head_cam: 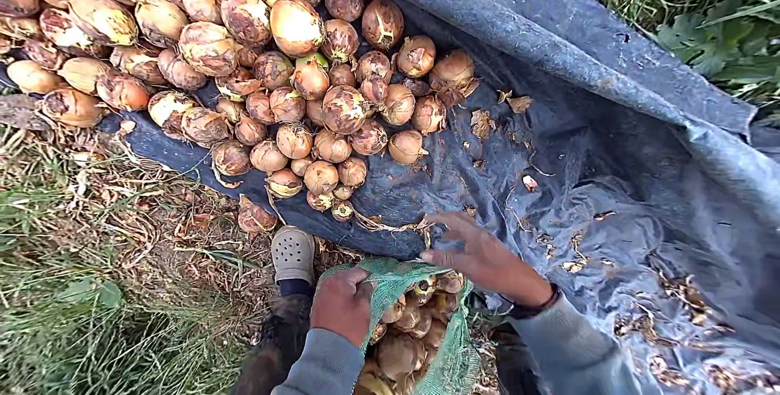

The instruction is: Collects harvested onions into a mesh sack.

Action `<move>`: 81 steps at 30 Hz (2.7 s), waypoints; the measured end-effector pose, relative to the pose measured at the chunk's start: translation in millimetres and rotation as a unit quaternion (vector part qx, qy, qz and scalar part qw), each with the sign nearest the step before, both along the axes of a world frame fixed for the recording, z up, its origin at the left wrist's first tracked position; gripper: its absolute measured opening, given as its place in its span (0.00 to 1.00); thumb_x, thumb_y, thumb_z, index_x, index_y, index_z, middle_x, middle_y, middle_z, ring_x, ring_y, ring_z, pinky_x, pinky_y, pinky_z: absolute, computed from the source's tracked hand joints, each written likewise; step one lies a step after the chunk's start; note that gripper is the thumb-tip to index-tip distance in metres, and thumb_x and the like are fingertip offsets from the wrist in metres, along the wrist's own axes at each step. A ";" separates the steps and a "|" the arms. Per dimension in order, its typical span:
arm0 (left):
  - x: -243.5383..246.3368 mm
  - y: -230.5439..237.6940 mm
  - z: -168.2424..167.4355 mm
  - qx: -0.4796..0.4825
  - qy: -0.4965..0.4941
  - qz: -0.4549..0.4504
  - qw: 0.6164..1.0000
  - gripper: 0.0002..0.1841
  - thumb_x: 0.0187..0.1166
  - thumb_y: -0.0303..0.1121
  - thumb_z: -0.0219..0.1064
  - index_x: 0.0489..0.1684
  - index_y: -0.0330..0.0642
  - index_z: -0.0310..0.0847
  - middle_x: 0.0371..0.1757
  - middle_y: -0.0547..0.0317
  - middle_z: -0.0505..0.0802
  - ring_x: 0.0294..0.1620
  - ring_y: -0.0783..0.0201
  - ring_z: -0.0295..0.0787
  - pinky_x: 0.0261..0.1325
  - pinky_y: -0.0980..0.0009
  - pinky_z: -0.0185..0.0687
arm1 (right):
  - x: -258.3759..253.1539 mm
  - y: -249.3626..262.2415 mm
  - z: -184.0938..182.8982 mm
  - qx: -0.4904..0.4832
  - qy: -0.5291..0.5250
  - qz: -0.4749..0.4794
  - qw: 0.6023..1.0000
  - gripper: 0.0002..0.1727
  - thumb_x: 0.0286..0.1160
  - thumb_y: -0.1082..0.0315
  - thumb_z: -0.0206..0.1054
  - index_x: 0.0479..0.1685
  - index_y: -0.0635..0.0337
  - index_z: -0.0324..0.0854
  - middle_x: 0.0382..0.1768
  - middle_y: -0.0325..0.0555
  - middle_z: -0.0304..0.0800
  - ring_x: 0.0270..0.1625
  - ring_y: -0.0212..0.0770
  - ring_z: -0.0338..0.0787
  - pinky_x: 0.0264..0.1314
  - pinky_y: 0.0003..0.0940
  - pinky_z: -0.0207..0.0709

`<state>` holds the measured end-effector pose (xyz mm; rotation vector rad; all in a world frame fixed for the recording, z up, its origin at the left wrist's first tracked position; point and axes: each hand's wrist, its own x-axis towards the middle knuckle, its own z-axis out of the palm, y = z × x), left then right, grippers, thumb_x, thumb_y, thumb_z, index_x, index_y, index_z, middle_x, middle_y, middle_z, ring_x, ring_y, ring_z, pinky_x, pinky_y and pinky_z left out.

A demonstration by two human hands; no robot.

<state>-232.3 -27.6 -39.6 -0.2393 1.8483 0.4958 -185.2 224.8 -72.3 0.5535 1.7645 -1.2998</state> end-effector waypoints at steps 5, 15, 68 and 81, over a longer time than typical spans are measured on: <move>4.4 3.1 0.2 0.000 0.003 -0.002 1.000 0.10 0.83 0.35 0.66 0.45 0.43 0.95 0.46 0.54 0.96 0.53 0.58 0.92 0.65 0.52 0.82 | -158.3 -0.3 -122.4 0.250 -0.026 -0.096 0.963 0.58 0.53 0.31 0.81 0.89 0.44 0.64 0.92 0.75 0.42 0.80 0.78 0.69 0.68 0.77 0.71; 0.2 -1.7 -1.2 -0.005 -0.006 0.010 1.000 0.10 0.83 0.36 0.65 0.44 0.46 0.94 0.43 0.57 0.96 0.50 0.60 0.92 0.60 0.54 0.84 | -146.7 16.9 -131.0 0.265 0.027 -0.122 0.956 0.60 0.33 0.34 0.84 0.82 0.43 0.71 0.84 0.71 0.63 0.76 0.71 0.76 0.66 0.76 0.73; 9.7 5.9 1.9 0.017 -0.005 -0.003 1.000 0.10 0.83 0.36 0.65 0.43 0.47 0.95 0.41 0.62 0.96 0.48 0.65 0.91 0.59 0.58 0.83 | -81.6 -52.6 -197.5 0.319 0.174 0.086 0.928 0.57 0.28 0.25 0.84 0.76 0.31 0.77 0.84 0.72 0.59 0.64 0.69 0.86 0.46 0.62 0.86; 16.4 12.3 2.8 0.012 0.009 -0.045 0.999 0.11 0.84 0.37 0.66 0.44 0.45 0.94 0.40 0.60 0.96 0.46 0.64 0.92 0.58 0.58 0.84 | -74.3 -96.0 -195.8 0.335 0.065 -0.062 0.938 0.64 0.36 0.22 0.80 0.88 0.30 0.65 0.93 0.69 0.41 0.74 0.71 0.78 0.50 0.61 0.85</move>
